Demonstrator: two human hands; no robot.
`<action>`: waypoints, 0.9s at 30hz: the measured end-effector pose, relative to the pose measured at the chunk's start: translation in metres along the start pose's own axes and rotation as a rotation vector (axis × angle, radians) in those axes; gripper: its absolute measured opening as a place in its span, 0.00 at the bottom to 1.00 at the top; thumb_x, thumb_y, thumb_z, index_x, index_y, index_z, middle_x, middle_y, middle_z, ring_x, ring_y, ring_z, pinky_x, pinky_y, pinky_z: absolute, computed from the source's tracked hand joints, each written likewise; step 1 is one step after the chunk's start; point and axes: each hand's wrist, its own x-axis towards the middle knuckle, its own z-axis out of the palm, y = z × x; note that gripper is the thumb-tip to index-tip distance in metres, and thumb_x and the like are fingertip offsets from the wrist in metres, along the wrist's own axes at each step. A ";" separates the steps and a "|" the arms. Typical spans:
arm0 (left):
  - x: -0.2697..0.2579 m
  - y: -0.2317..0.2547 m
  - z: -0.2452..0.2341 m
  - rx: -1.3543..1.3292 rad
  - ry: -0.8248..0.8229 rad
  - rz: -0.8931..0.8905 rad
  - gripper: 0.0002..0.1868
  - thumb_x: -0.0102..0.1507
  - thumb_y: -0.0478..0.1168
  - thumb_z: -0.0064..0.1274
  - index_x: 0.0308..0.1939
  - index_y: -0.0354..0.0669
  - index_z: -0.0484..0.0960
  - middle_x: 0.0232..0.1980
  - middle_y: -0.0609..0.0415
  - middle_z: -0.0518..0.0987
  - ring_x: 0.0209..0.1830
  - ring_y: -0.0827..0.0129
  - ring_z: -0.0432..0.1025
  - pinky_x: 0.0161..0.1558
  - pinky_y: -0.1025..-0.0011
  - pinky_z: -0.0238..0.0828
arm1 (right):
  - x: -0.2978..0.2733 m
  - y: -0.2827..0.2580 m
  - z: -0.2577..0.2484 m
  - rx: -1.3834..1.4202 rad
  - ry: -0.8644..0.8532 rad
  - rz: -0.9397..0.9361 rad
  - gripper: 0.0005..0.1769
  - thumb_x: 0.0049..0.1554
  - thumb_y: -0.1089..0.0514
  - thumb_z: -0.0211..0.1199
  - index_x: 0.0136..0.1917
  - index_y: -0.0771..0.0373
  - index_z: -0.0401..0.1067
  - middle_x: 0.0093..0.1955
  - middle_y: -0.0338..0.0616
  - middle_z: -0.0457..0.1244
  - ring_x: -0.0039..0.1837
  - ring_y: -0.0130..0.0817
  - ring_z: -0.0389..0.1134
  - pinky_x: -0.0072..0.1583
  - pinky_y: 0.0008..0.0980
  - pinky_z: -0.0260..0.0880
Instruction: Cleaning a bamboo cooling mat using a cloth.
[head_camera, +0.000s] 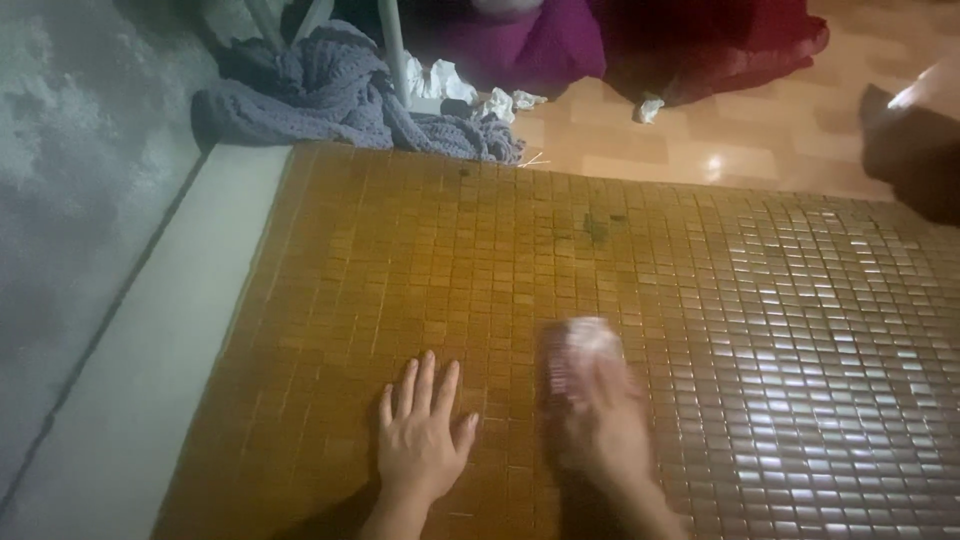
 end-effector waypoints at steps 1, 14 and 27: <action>0.001 -0.002 0.003 0.019 0.017 0.020 0.42 0.65 0.64 0.40 0.80 0.56 0.52 0.84 0.45 0.46 0.82 0.49 0.42 0.72 0.42 0.37 | -0.003 0.009 -0.018 0.008 0.029 0.052 0.42 0.55 0.53 0.57 0.81 0.51 0.53 0.82 0.56 0.47 0.82 0.53 0.47 0.76 0.48 0.50; -0.003 -0.002 0.009 -0.015 0.194 0.054 0.41 0.63 0.62 0.44 0.78 0.55 0.59 0.82 0.45 0.51 0.78 0.51 0.47 0.72 0.42 0.41 | -0.015 -0.119 -0.015 -0.011 -0.056 0.086 0.43 0.55 0.48 0.60 0.81 0.53 0.50 0.84 0.57 0.42 0.83 0.59 0.38 0.76 0.64 0.39; -0.001 -0.006 0.009 0.012 0.127 0.058 0.42 0.65 0.64 0.40 0.79 0.55 0.53 0.83 0.44 0.49 0.82 0.47 0.43 0.71 0.42 0.39 | -0.039 0.007 -0.031 -0.149 0.013 0.260 0.47 0.48 0.50 0.67 0.79 0.53 0.55 0.82 0.56 0.48 0.80 0.58 0.47 0.74 0.59 0.50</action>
